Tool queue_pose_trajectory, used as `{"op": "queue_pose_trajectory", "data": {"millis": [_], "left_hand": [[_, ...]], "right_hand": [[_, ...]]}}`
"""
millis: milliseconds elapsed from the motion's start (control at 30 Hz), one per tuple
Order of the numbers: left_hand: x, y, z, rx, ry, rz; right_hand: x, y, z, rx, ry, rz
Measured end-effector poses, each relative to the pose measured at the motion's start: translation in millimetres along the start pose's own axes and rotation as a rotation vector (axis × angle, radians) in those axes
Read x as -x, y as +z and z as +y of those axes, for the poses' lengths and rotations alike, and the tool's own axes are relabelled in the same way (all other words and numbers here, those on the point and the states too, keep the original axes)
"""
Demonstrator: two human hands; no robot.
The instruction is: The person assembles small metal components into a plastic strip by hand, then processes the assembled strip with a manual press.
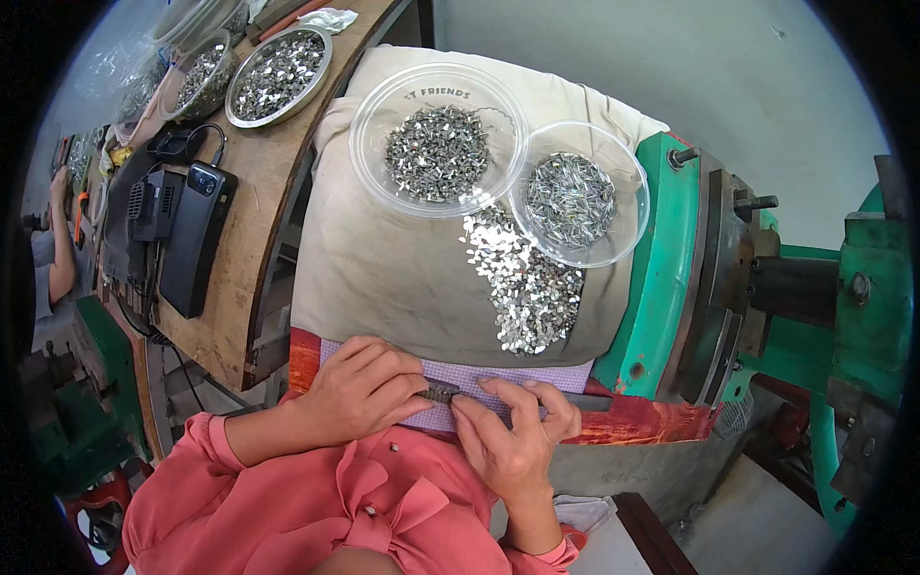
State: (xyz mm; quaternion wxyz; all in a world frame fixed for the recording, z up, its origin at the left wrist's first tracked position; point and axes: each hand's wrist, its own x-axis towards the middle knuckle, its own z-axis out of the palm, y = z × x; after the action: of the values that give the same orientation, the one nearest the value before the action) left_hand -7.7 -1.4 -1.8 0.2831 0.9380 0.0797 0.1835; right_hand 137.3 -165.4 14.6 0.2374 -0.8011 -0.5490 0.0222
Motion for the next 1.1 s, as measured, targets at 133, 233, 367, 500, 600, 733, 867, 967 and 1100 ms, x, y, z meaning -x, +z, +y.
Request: {"op": "queue_pose_trajectory", "data": {"millis": [133, 233, 367, 500, 600, 733, 867, 967, 1100], "left_hand": [[5.4, -2.4, -3.0, 0.036, -0.028, 0.014], [9.5, -7.1, -4.2, 0.082, -0.085, -0.025], [11.6, -12.7, -6.8, 0.127, -0.136, -0.02], [14.8, -17.1, -10.3, 0.14, -0.166, 0.002], [17.0, -19.5, -14.2, 0.153, -0.184, 0.037], [18.7, -19.2, -16.6, 0.173, -0.184, 0.062], [20.4, -13.0, -16.4, 0.146, -0.162, 0.079], [19.8, -11.7, -16.0, 0.127, -0.143, 0.086], [16.3, -12.0, -14.0, 0.152, -0.17, 0.096]], "right_hand": [[-6.8, -1.0, -3.3, 0.026, -0.038, 0.013], [-10.9, 3.3, -7.1, 0.093, -0.1, -0.004], [-13.3, 5.5, -14.0, 0.168, -0.155, 0.015], [-19.1, 5.1, -15.0, 0.168, -0.191, 0.012], [-28.3, 4.7, -10.8, 0.157, -0.179, 0.049], [-50.4, 15.5, 2.3, 0.252, -0.158, 0.179], [-54.1, 13.0, 6.8, 0.111, -0.057, 0.052], [-47.4, 6.3, 13.8, 0.029, 0.057, 0.086], [-47.0, 7.2, 13.4, 0.017, 0.093, 0.101]]}}
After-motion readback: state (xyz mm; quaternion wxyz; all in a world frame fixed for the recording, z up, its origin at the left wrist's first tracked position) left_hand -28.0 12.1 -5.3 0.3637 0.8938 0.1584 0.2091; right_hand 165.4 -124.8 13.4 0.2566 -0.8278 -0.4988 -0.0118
